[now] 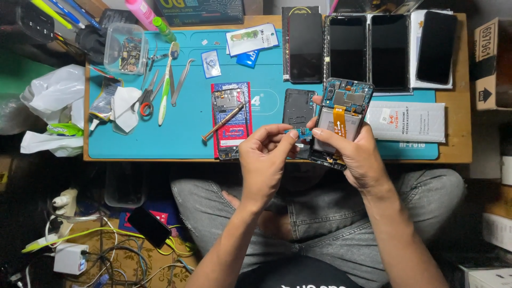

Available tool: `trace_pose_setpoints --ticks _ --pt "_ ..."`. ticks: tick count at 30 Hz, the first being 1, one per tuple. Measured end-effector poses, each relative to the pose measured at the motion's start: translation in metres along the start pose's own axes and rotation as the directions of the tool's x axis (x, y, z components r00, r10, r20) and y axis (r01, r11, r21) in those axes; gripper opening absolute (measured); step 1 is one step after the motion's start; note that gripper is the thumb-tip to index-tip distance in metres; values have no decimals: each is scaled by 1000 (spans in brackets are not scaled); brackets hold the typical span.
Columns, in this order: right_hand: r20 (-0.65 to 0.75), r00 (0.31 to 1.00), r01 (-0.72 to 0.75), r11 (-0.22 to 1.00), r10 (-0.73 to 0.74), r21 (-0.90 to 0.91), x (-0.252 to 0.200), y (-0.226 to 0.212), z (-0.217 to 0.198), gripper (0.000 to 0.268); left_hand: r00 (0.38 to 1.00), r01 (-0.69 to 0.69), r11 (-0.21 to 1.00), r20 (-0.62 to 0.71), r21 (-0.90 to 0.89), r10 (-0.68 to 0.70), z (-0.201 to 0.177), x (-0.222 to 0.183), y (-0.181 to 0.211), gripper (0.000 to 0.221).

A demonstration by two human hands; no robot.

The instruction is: The person is repairing a mobile phone by disassembling it, inspecting the internal components like the motherboard and battery, and then reassembling them.

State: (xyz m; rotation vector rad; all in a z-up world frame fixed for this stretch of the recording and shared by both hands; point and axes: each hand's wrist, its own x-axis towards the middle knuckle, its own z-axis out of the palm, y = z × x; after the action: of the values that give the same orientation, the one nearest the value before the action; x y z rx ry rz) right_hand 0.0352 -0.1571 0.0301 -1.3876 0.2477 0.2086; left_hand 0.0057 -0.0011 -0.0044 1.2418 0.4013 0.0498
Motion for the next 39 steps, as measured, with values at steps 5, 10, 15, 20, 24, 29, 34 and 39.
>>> trace_pose_setpoints --ticks 5,10,15,20,24,29,34,39 --pt "1 1000 -27 1000 27 6 -4 -5 4 42 999 -49 999 -10 23 49 -3 1 -3 18" --pt "-13 999 -41 999 41 1 -12 -3 7 42 1000 -22 999 13 -28 22 -10 -1 -5 19" --pt "-19 1000 -21 1000 21 -6 -29 -13 21 44 998 -49 997 37 -66 51 -19 -4 -2 17" --pt "-26 999 -25 999 25 24 -51 -17 36 50 996 -72 991 48 -109 78 -38 -5 -12 17" --pt "15 999 -50 996 49 72 -57 1 41 60 992 -92 989 75 -119 102 -57 -2 -18 20" --pt "2 999 -33 989 33 147 -69 28 51 62 988 -43 984 141 -173 68 -81 -13 -19 26" --pt "-28 999 -39 979 45 201 -71 46 62 63 987 -75 985 128 -156 95 -90 -20 -9 20" --pt "-13 997 -66 954 73 293 -59 64 57 64 978 -124 985 151 -121 142 -93 -23 -7 26"
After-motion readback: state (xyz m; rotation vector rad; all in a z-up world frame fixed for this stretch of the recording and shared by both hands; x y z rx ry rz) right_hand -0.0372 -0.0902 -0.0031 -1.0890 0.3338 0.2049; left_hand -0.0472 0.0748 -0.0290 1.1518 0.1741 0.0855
